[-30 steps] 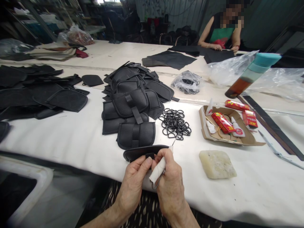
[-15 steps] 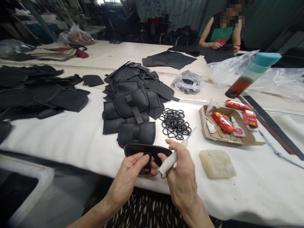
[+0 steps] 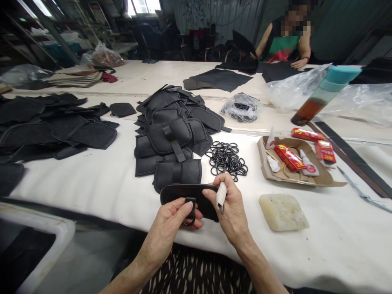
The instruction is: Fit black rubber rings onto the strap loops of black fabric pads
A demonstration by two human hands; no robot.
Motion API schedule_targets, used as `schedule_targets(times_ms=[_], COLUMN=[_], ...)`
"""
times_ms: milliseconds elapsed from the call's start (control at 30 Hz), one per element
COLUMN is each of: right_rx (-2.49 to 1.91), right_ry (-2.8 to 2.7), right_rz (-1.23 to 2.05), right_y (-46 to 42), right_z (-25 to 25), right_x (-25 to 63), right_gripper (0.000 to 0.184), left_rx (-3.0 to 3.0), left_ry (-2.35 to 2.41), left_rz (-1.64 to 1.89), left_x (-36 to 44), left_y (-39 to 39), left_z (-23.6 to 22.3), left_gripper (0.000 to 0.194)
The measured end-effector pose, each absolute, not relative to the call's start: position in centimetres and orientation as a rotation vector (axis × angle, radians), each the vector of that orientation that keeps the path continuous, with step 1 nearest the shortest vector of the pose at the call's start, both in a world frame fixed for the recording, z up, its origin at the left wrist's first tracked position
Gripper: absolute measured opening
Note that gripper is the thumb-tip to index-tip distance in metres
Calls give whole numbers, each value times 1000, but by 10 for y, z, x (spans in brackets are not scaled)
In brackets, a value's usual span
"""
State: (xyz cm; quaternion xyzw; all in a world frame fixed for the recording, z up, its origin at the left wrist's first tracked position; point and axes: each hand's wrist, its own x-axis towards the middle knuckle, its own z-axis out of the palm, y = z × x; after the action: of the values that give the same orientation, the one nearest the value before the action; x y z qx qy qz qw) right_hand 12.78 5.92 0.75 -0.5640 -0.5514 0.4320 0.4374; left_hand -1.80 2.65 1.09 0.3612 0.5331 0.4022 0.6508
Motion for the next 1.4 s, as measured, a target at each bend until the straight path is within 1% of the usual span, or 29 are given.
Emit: schedule_targets(times_ms=[367,733,1233,1300,1400], right_rx=[-1401,-1363,-1328,-1322,-1375], right_ry=[-1420,-1403,-1396,-1386,-1379], right_rz=[1055,1116,1128,1130,1026], right_y=[62,65,67,65,60], right_z=[12,13,15,14,15], right_x=[127,127,126,129,142], right_gripper=[15,15,14,15,21], left_rx=[886,786,752,734,685], left_ry=[1230,1161,1200,1210,1237], left_rz=[879,904,935,947,964], left_x=[-22,-24,-22,-21,-20], left_y=[28,29,31,32,35], left_z=[13,9,5,4,3], left_gripper=[32,30,27,26,25])
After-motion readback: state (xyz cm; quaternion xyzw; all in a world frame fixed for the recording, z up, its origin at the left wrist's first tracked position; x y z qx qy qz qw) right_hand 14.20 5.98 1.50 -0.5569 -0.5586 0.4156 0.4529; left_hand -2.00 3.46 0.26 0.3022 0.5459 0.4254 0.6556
